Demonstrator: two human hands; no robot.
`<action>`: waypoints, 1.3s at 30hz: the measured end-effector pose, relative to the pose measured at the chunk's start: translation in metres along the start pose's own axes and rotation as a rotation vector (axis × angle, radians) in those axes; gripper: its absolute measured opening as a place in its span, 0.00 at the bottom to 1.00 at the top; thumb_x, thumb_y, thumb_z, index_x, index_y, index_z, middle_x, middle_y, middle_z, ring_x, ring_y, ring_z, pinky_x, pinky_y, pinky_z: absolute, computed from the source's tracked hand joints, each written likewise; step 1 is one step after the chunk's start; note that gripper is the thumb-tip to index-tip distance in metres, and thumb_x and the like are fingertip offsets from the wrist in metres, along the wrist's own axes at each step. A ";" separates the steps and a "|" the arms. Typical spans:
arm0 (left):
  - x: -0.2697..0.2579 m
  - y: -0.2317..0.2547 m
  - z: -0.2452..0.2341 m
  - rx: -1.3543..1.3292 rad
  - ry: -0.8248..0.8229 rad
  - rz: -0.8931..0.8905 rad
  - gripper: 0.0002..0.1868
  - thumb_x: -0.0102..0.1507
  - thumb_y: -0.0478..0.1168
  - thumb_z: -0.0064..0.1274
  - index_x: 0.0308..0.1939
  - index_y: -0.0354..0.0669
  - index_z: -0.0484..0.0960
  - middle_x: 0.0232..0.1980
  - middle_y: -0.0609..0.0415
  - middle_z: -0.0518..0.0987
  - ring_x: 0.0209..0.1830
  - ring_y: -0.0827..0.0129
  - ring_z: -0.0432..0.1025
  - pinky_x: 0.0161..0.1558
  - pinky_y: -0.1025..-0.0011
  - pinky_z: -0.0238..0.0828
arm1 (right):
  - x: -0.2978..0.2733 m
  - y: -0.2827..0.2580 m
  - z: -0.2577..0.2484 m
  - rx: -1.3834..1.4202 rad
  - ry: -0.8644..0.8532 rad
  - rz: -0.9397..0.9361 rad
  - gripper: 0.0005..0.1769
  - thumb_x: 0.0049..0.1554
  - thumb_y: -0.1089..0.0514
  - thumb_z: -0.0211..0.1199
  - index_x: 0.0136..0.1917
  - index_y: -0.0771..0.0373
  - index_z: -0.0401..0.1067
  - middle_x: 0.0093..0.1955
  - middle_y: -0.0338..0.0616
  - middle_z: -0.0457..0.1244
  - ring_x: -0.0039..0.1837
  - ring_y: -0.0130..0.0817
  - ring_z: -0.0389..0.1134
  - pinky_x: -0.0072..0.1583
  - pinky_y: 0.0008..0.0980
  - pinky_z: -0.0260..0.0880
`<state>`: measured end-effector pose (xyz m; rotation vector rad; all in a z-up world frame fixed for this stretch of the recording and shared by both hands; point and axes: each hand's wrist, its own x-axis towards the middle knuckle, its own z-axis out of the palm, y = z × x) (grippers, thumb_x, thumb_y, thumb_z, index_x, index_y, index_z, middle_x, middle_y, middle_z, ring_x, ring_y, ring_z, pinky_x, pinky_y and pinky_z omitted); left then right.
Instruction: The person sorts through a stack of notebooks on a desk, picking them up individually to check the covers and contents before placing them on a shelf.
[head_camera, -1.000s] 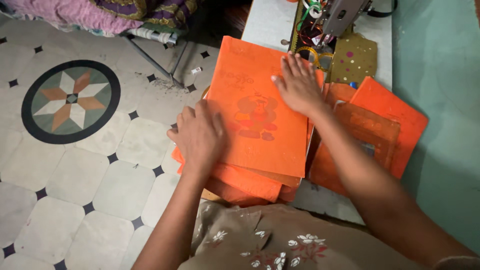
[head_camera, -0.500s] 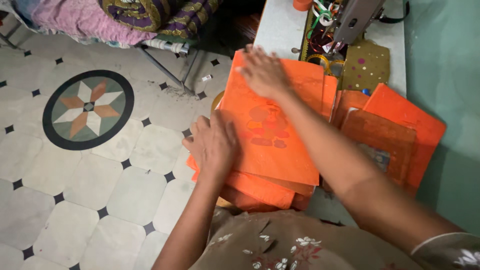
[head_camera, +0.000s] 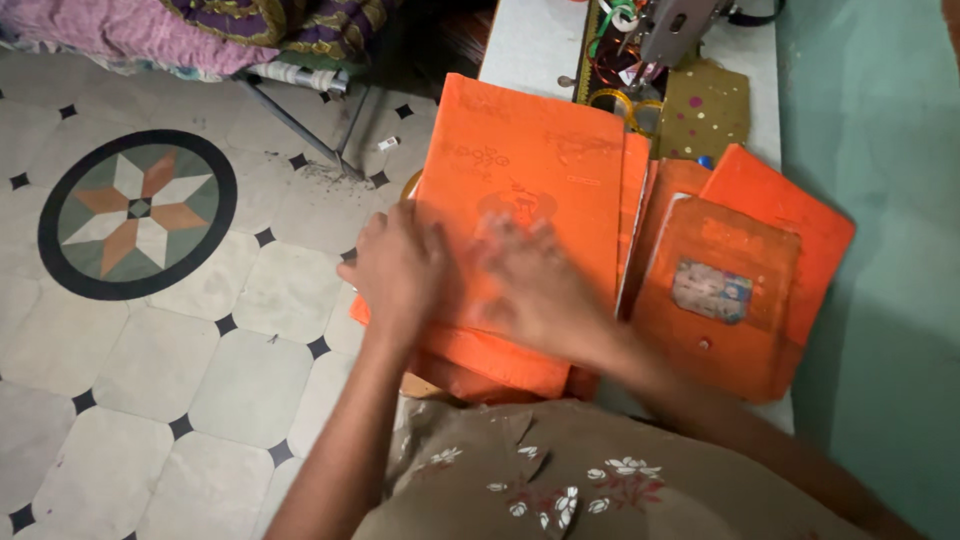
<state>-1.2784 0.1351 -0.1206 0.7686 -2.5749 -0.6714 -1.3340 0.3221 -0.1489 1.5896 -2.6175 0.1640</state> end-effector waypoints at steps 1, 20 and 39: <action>0.003 0.003 -0.005 -0.031 -0.050 -0.040 0.19 0.62 0.45 0.52 0.57 0.46 0.76 0.51 0.47 0.81 0.55 0.52 0.73 0.50 0.31 0.52 | -0.005 -0.020 -0.002 0.013 0.066 -0.124 0.48 0.64 0.29 0.42 0.79 0.71 0.49 0.80 0.65 0.46 0.83 0.56 0.44 0.78 0.62 0.42; -0.002 0.052 -0.159 -0.544 0.135 0.700 0.23 0.79 0.37 0.54 0.75 0.38 0.64 0.66 0.42 0.70 0.62 0.62 0.68 0.60 0.71 0.75 | -0.071 0.109 -0.247 0.273 0.513 0.143 0.22 0.60 0.63 0.66 0.67 0.65 0.71 0.63 0.48 0.70 0.61 0.38 0.73 0.59 0.36 0.72; -0.005 0.000 0.012 -1.500 -0.673 -0.369 0.31 0.62 0.22 0.42 0.70 0.33 0.61 0.66 0.38 0.72 0.62 0.53 0.74 0.58 0.59 0.77 | 0.117 0.053 0.043 0.267 0.180 -0.150 0.37 0.71 0.36 0.30 0.85 0.55 0.48 0.88 0.49 0.39 0.88 0.46 0.36 0.83 0.50 0.34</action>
